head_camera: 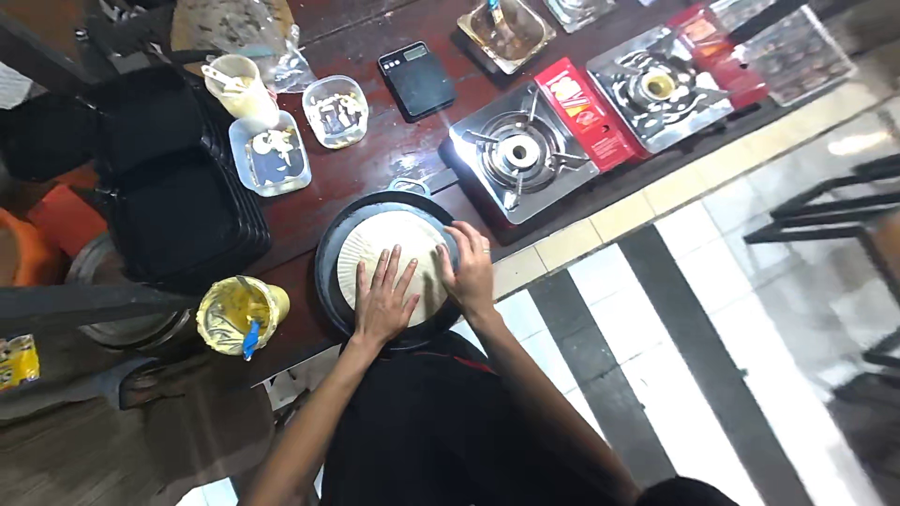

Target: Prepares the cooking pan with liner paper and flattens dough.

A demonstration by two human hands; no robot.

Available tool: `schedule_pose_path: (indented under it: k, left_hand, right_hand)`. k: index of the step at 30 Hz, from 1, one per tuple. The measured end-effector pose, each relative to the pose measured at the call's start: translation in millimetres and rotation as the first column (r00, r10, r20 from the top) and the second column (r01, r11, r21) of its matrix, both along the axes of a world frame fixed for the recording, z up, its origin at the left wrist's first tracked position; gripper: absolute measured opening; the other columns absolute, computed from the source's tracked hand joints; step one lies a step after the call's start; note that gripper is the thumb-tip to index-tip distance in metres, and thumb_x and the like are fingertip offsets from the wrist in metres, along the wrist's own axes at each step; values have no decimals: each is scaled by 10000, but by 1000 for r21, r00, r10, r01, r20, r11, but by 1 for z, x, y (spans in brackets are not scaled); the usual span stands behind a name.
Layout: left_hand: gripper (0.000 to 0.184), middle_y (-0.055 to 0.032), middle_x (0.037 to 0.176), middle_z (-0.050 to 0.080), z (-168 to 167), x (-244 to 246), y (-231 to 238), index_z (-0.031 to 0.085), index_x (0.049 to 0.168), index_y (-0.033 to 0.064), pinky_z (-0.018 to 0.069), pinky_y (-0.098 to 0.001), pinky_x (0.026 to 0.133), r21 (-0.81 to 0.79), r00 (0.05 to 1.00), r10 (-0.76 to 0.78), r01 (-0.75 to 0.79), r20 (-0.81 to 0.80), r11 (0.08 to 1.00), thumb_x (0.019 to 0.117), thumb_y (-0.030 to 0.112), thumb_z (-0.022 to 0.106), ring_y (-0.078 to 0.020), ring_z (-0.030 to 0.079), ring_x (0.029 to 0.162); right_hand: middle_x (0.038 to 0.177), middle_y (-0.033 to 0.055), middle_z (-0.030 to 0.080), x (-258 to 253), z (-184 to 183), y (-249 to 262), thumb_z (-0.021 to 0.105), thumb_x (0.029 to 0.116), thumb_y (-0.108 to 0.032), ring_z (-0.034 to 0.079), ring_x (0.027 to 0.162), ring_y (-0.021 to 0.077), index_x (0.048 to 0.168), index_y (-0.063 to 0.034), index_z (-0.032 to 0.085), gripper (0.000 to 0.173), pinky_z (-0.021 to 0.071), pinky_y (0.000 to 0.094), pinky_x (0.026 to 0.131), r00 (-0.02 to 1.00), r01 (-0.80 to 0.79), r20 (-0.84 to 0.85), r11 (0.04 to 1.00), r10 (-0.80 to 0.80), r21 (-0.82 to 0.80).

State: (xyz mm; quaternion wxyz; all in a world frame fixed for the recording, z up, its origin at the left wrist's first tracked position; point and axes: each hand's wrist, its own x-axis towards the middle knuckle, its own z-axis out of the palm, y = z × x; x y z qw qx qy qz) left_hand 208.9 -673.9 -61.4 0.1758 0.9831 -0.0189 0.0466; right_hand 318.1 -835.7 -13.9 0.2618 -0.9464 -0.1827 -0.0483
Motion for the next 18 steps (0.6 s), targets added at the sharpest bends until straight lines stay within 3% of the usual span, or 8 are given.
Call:
schedule_pose_path:
  k: [3, 6, 8, 11, 12, 14, 16, 18]
  left_hand:
    - [654, -78, 1713, 177, 5, -11, 12, 323, 1622, 226, 68, -717, 1213, 24, 989, 142, -141, -33, 990, 1041, 527, 345, -276, 135, 1583]
    - [719, -103, 1704, 202, 10, -29, 24, 286, 1625, 108, 59, -746, 1200, 72, 944, 320, -315, -78, 946, 1056, 547, 291, -316, 141, 1580]
    - [695, -121, 1695, 225, 10, -44, 31, 307, 1616, 92, 88, -745, 1196, 64, 918, 390, -386, -75, 920, 1059, 506, 290, -364, 155, 1570]
    - [631, -180, 1664, 280, 2, -63, 37, 356, 1594, 77, 150, -675, 1227, -34, 915, 401, -403, -49, 915, 1070, 420, 278, -349, 240, 1551]
    - [629, -200, 1653, 295, -1, -67, 37, 370, 1581, 46, 177, -646, 1235, -80, 922, 385, -386, -28, 919, 1070, 399, 269, -353, 264, 1542]
    - [645, -244, 1637, 299, -6, -71, 37, 375, 1557, -23, 210, -601, 1243, -150, 929, 371, -365, 14, 919, 1074, 389, 262, -381, 283, 1529]
    - [658, -259, 1635, 290, -7, -70, 38, 362, 1550, -55, 221, -579, 1247, -181, 921, 388, -377, 30, 908, 1077, 389, 256, -380, 292, 1526]
    - [648, -260, 1629, 305, -7, -69, 35, 375, 1544, -53, 223, -584, 1245, -196, 908, 416, -400, 46, 895, 1074, 377, 260, -375, 304, 1522]
  right_hand:
    - [1551, 106, 497, -2, -20, 31, 449, 1069, -356, 441, 1460, 262, 1446, -92, 567, 476, 379, 489, 1199, 966, -259, -23, 966, 259, 7]
    - [1641, 50, 390, -3, -46, 59, 346, 1103, -408, 314, 1537, 193, 1557, -136, 448, 538, 247, 503, 1263, 898, -439, -28, 894, 438, -87]
    - [1617, 28, 432, -8, -49, 74, 349, 1109, -385, 331, 1529, 171, 1516, -148, 510, 497, 255, 470, 1269, 807, -586, 28, 806, 590, -89]
    - [1530, 8, 540, 5, -39, 84, 397, 1115, -295, 422, 1476, 152, 1400, -176, 618, 380, 308, 416, 1250, 609, -790, 56, 611, 791, -46]
    - [1503, 2, 568, 13, -38, 84, 421, 1108, -258, 456, 1452, 152, 1379, -178, 638, 355, 329, 414, 1240, 604, -793, 69, 607, 794, -46]
    - [1462, 34, 604, 24, -41, 81, 459, 1080, -193, 509, 1413, 189, 1362, -148, 661, 350, 364, 433, 1219, 714, -696, 81, 717, 695, -17]
    - [1481, 61, 581, 18, -46, 84, 454, 1081, -220, 494, 1424, 220, 1391, -141, 639, 370, 362, 445, 1218, 795, -602, 62, 797, 603, -38]
    - [1496, 61, 570, 9, -46, 86, 463, 1079, -243, 452, 1457, 237, 1392, -163, 639, 369, 343, 447, 1229, 717, -690, 58, 719, 694, -76]
